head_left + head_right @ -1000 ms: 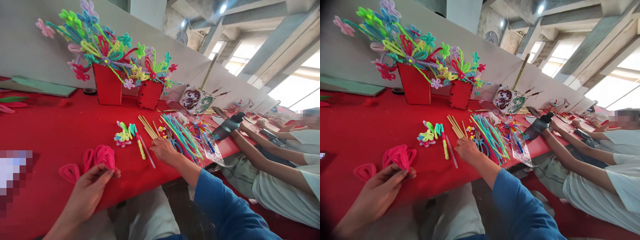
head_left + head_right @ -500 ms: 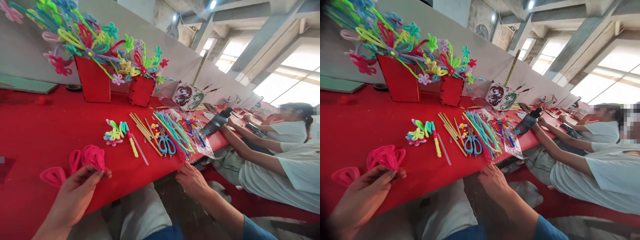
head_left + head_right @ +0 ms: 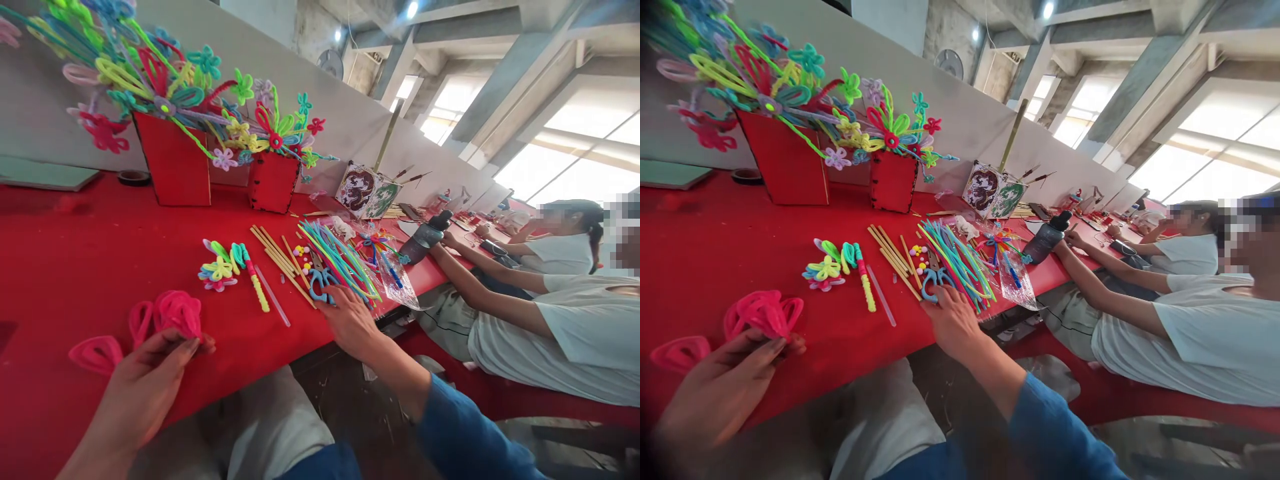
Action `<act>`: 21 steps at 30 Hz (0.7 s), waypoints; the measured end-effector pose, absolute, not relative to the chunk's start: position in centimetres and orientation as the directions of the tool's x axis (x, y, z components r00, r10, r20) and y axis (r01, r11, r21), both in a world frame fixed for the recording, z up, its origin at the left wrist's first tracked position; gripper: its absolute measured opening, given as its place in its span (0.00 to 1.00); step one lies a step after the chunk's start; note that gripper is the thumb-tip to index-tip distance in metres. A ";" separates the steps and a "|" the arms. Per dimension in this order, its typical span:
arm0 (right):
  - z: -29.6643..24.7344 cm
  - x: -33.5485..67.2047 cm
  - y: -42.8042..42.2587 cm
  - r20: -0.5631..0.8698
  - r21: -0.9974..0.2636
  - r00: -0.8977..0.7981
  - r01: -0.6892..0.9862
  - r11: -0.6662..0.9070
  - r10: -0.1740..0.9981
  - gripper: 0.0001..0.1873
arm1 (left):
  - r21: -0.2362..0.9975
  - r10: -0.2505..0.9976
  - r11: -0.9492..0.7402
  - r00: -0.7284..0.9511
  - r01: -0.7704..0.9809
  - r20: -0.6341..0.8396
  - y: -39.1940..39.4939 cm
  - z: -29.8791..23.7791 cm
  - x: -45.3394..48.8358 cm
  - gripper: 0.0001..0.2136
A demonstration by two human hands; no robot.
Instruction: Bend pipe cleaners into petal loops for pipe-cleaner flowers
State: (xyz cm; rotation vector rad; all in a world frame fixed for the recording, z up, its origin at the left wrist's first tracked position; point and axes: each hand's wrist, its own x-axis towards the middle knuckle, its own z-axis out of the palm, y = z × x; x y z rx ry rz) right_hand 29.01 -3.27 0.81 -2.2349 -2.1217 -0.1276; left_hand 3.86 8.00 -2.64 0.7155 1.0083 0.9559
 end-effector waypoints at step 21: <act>-2.1 28.8 -4.2 0.072 0.016 -0.062 0.998 0.061 0.995 0.15 | 0.873 0.913 0.387 0.259 -0.299 -0.316 8.3 -4.4 3.0 0.17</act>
